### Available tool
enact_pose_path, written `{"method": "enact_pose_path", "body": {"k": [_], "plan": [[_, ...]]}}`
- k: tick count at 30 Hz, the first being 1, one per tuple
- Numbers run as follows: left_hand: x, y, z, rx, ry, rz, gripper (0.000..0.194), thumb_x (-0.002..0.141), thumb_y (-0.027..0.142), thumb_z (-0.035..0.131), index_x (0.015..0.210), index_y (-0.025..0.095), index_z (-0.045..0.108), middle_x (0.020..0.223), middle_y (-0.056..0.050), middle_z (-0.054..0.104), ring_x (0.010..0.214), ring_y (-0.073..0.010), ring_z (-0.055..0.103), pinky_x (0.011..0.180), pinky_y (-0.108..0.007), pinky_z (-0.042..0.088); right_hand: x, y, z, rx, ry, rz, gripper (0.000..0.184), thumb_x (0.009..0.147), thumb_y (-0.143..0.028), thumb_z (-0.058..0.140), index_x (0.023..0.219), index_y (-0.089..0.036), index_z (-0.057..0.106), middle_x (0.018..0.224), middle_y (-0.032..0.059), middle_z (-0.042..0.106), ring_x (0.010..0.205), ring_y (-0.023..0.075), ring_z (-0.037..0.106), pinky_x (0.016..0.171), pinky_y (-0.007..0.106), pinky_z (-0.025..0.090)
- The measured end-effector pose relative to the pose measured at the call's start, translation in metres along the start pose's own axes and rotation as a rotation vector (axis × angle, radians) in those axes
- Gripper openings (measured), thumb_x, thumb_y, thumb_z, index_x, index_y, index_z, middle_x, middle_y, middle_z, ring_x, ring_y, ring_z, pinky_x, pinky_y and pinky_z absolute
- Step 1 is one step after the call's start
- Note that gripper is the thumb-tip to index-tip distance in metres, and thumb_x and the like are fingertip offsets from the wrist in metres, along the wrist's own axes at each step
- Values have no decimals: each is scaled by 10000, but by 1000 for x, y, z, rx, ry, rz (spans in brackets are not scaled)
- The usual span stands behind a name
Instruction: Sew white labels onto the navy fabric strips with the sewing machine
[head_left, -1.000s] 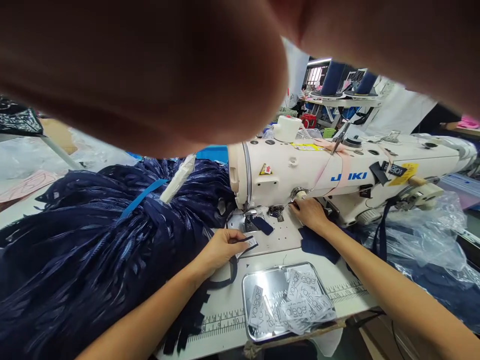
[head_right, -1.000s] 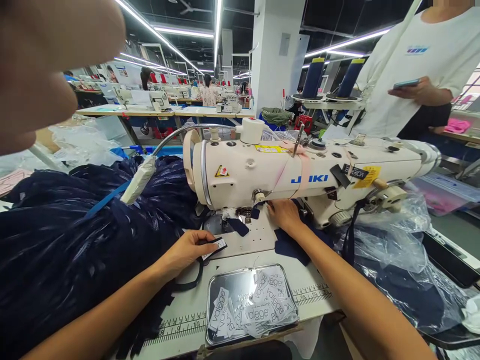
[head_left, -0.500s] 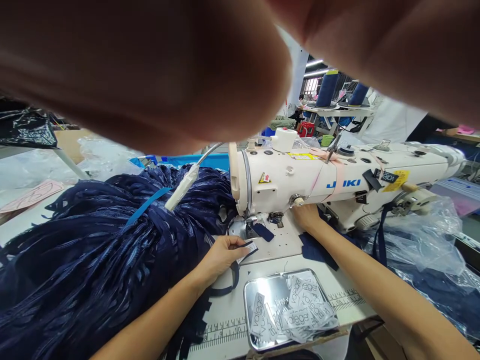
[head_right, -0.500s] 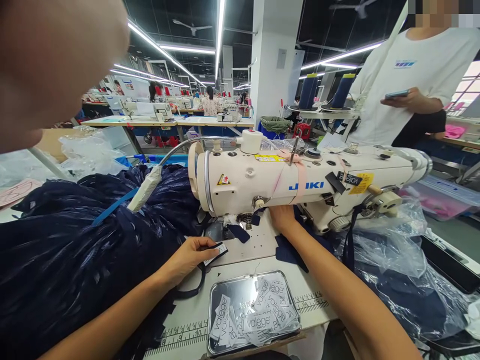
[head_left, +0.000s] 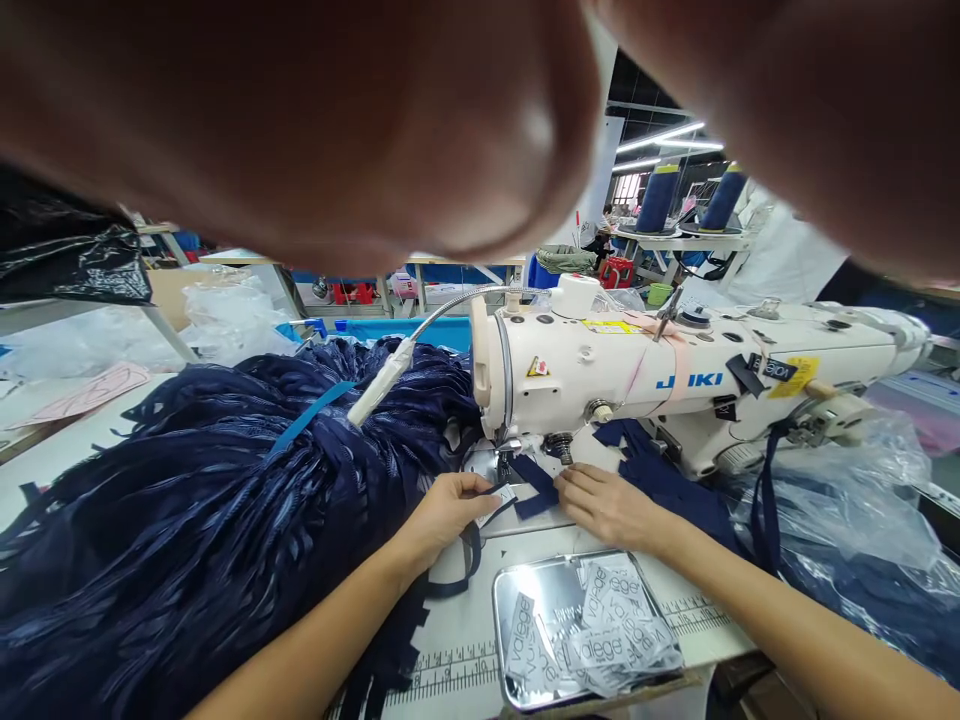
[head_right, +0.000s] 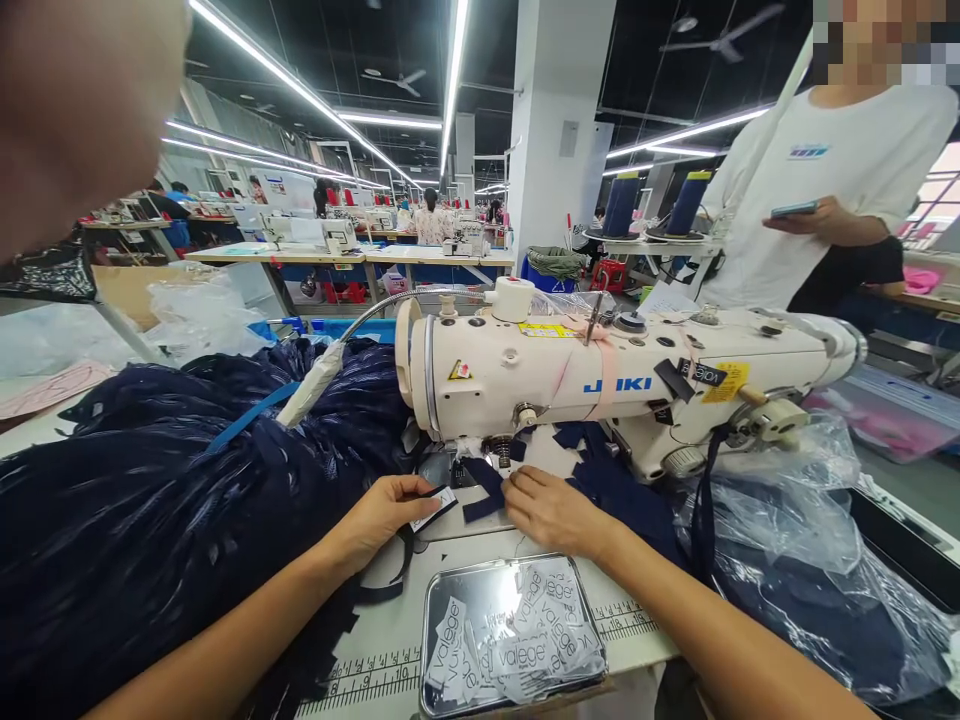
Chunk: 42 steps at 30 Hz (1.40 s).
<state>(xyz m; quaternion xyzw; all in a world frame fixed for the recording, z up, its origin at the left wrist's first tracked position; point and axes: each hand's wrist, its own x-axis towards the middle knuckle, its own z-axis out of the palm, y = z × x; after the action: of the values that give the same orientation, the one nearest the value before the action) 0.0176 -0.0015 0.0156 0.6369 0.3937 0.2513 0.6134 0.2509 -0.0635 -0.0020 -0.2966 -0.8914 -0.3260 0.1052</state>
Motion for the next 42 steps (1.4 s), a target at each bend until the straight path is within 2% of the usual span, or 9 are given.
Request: {"method": "enact_pose_path", "body": {"k": [2,5,7,9,16,24,30,37,42], "plan": [[-1,4,-2,234,112,229,164,693,300,575,647,143,586,591,3,548,532,-115,486,517,-225,366,1,3,4,37,-33,78,234,857,-63,369,878,-116,595,979,120,602,951,207,522,884,403,397],[1,8,-4,795,311,806,188,812,191,459,683,147,588,631,-16,534,591,-126,488,555,-244,361,10,-2,4,109,-88,264,226,819,-63,422,938,-131,602,1047,119,591,1043,238,479,949,465,334],[6,7,-3,1139,317,1128,242,857,125,393,707,136,582,628,-26,523,587,-133,468,552,-263,341,17,-6,0,142,-132,337,219,799,-66,446,915,-144,614,1072,117,586,1052,249,472,980,495,284],[13,2,-1,1354,255,1271,274,870,81,357,696,123,565,623,-31,514,564,-138,444,532,-274,316,21,-8,-4,161,-160,364,243,798,-54,435,935,-144,614,1084,120,583,1061,253,466,993,509,252],[20,-19,3,1537,43,1218,246,835,44,397,640,137,515,626,-25,521,557,-154,438,561,-298,300,-3,-4,-21,428,-196,308,283,842,-73,394,1057,-152,560,1064,88,592,1014,186,483,865,348,393],[15,-18,5,1616,60,1267,214,778,17,427,614,129,507,606,-32,525,551,-163,442,581,-312,297,-4,-3,-19,215,-299,29,240,879,-78,344,924,-112,577,883,89,601,804,185,500,832,364,355],[9,-23,-1,1666,98,1283,209,784,22,433,623,122,521,588,-28,528,549,-160,451,581,-307,301,16,-1,-9,301,-103,323,214,800,-56,381,852,-127,576,753,68,579,746,187,486,765,338,362],[6,-23,-3,1630,112,1284,260,795,3,394,593,129,498,582,-29,526,542,-154,457,583,-308,321,57,-9,15,298,-305,437,214,772,-78,443,891,-167,598,894,90,605,784,204,527,721,328,357],[7,-23,-5,1625,101,1269,272,811,13,380,595,132,495,587,-30,531,536,-150,458,580,-308,326,65,-22,17,300,-320,645,143,806,-159,461,892,-146,574,893,104,595,798,210,532,732,331,362]]}}
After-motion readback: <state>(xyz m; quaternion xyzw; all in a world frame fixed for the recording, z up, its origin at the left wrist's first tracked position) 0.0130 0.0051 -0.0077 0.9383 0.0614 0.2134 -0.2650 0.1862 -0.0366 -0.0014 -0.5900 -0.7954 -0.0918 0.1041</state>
